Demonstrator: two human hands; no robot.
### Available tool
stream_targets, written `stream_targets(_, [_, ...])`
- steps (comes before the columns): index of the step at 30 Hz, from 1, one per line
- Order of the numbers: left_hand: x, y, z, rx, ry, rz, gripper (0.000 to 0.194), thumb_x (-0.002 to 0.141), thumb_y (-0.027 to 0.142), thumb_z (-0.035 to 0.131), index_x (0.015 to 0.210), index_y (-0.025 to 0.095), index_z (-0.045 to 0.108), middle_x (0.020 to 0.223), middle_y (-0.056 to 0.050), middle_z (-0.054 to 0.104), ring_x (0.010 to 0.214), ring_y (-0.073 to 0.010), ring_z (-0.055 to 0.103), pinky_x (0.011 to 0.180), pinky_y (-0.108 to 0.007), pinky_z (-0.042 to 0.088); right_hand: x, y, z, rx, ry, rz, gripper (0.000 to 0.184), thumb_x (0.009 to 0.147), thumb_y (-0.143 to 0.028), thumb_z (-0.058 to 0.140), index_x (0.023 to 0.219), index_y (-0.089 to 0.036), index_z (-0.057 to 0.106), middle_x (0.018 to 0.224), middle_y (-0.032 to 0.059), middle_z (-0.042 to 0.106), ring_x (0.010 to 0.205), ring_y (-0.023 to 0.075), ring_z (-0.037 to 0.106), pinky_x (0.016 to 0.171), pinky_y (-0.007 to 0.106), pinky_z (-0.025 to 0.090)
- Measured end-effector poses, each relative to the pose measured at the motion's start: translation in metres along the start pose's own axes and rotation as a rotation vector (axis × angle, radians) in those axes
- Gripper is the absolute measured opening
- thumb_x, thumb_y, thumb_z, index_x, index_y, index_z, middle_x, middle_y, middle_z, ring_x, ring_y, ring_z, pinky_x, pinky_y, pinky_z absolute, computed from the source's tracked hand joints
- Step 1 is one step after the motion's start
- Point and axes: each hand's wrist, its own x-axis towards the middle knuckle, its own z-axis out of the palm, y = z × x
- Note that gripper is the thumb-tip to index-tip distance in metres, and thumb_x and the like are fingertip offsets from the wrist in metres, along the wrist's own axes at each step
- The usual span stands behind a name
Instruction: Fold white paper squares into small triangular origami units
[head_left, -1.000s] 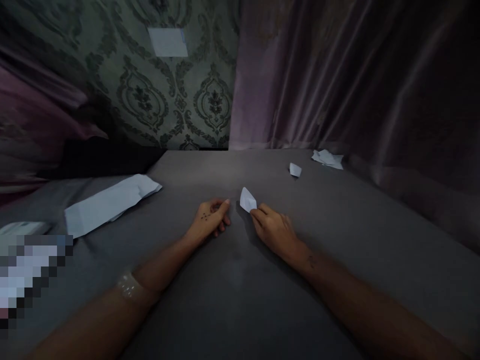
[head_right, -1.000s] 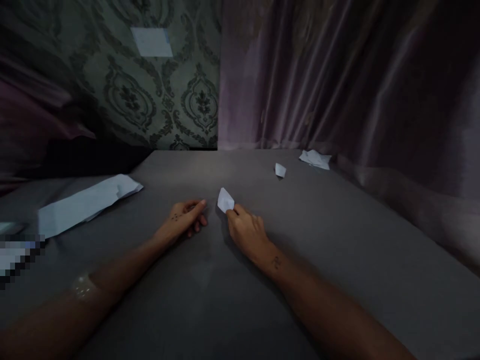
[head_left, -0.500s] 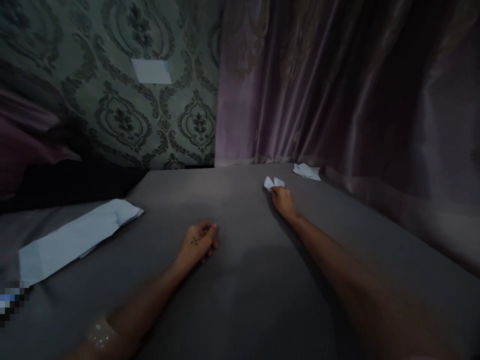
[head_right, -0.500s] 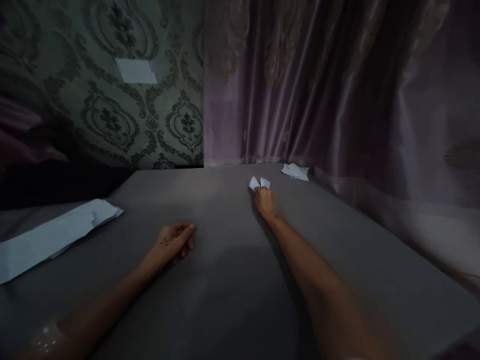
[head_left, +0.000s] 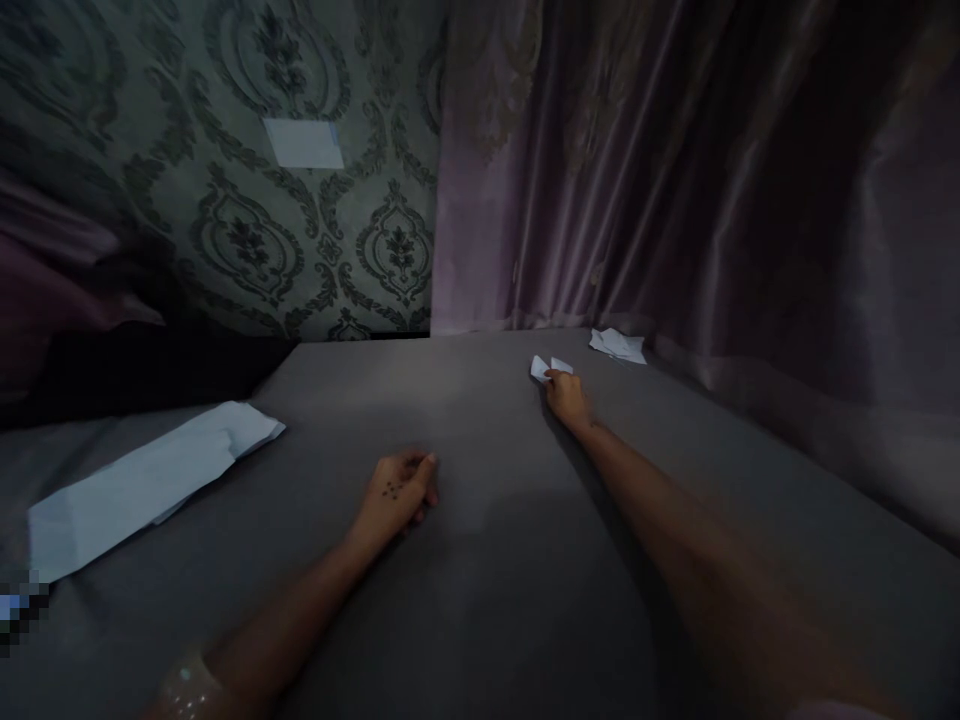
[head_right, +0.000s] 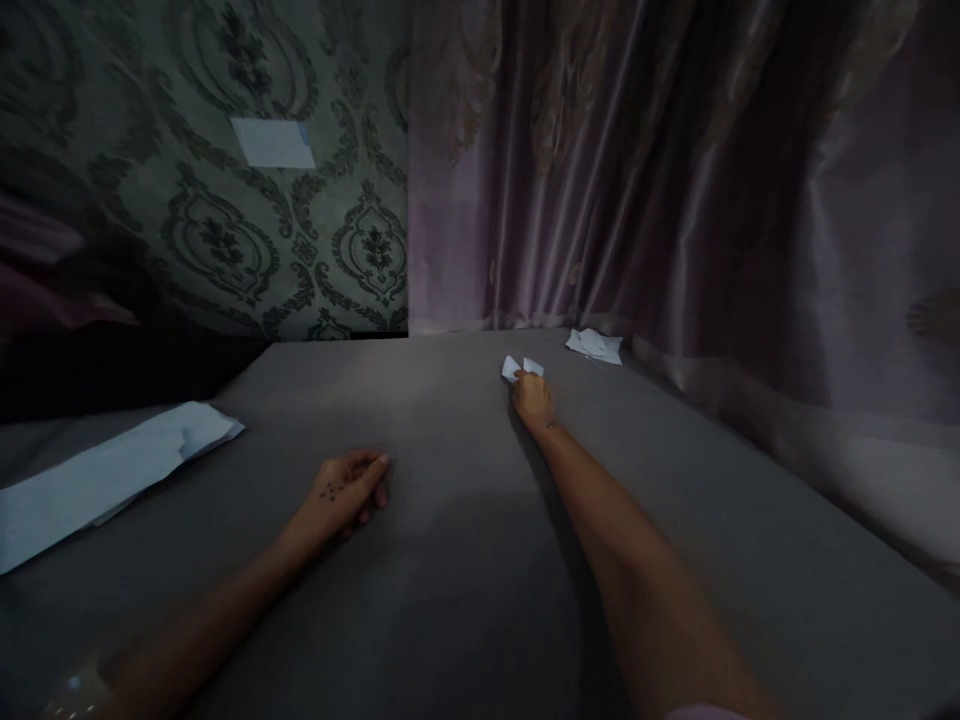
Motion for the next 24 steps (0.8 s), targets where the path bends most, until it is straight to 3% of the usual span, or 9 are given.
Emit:
stream_targets(5, [0.002, -0.003, 0.0, 0.019, 0.007, -0.003, 0.034, 0.087, 0.043, 0.043, 0.098, 0.014, 0.058, 0.059, 0.0, 0.06, 0.036, -0.0099, 0.046, 0.028, -0.016, 0.03, -0.004, -0.001, -0.003, 0.036, 0.025, -0.006, 0.039, 0.093, -0.017, 0.046, 0.131, -0.013, 0.052, 0.117, 0.0155, 0.064, 0.107, 0.0221, 0.059, 0.091, 0.029, 0.039])
stream_targets(10, [0.005, -0.006, 0.001, -0.009, 0.008, 0.02, 0.032, 0.088, 0.043, 0.045, 0.096, 0.015, 0.057, 0.056, 0.001, 0.059, 0.034, -0.0092, 0.046, 0.028, -0.016, 0.029, -0.017, -0.002, -0.01, 0.072, 0.072, 0.039, 0.047, 0.092, -0.017, 0.045, 0.137, -0.007, 0.04, 0.109, 0.0167, 0.066, 0.098, 0.0213, 0.061, 0.082, 0.028, 0.041])
stream_targets(13, [0.005, -0.006, 0.003, -0.034, 0.023, -0.008, 0.026, 0.09, 0.038, 0.044, 0.096, 0.015, 0.056, 0.055, 0.002, 0.058, 0.032, -0.0083, 0.043, 0.028, -0.015, 0.027, -0.04, -0.013, -0.011, 0.111, 0.039, 0.006, 0.037, 0.093, -0.02, 0.038, 0.124, -0.005, 0.052, 0.096, 0.0157, 0.068, 0.086, 0.0201, 0.063, 0.073, 0.027, 0.042])
stream_targets(15, [0.004, -0.005, 0.004, -0.051, 0.003, 0.011, 0.024, 0.091, 0.035, 0.042, 0.089, 0.014, 0.056, 0.054, 0.002, 0.056, 0.031, -0.0074, 0.041, 0.028, -0.015, 0.026, -0.063, -0.028, -0.008, 0.155, -0.043, -0.087, 0.03, 0.092, -0.026, 0.04, 0.1, -0.01, 0.064, 0.085, 0.012, 0.068, 0.076, 0.0184, 0.063, 0.066, 0.026, 0.041])
stream_targets(17, [0.005, -0.004, 0.003, -0.067, -0.024, 0.025, 0.024, 0.091, 0.033, 0.043, 0.085, 0.014, 0.056, 0.053, 0.002, 0.055, 0.031, -0.0065, 0.041, 0.03, -0.014, 0.026, -0.091, -0.047, -0.004, 0.213, -0.149, -0.214, 0.027, 0.09, -0.032, 0.044, 0.084, -0.016, 0.065, 0.074, 0.0068, 0.067, 0.068, 0.0171, 0.061, 0.06, 0.026, 0.04])
stream_targets(20, [0.006, -0.005, -0.002, -0.077, -0.032, 0.032, 0.022, 0.091, 0.029, 0.045, 0.083, 0.013, 0.057, 0.054, 0.002, 0.057, 0.034, -0.0055, 0.042, 0.032, -0.014, 0.03, -0.133, -0.072, 0.002, 0.325, -0.307, -0.466, 0.029, 0.089, -0.038, 0.042, 0.08, -0.02, 0.062, 0.069, 0.004, 0.066, 0.061, 0.0169, 0.059, 0.057, 0.027, 0.039])
stream_targets(22, [0.005, -0.006, -0.005, -0.074, -0.064, 0.061, 0.022, 0.091, 0.026, 0.044, 0.083, 0.012, 0.058, 0.058, 0.0, 0.059, 0.037, -0.005, 0.045, 0.035, -0.014, 0.034, -0.154, -0.082, 0.004, 0.326, -0.319, -0.569, 0.027, 0.089, -0.037, 0.041, 0.079, -0.021, 0.061, 0.071, 0.0044, 0.066, 0.063, 0.0171, 0.059, 0.059, 0.028, 0.038])
stream_targets(24, [0.004, -0.006, -0.009, -0.061, -0.108, 0.1, 0.02, 0.091, 0.024, 0.044, 0.086, 0.011, 0.059, 0.062, -0.001, 0.061, 0.04, -0.0053, 0.047, 0.038, -0.014, 0.038, -0.165, -0.087, 0.006, 0.322, -0.268, -0.574, 0.027, 0.089, -0.038, 0.04, 0.08, -0.022, 0.059, 0.072, 0.0047, 0.066, 0.064, 0.018, 0.058, 0.06, 0.029, 0.039])
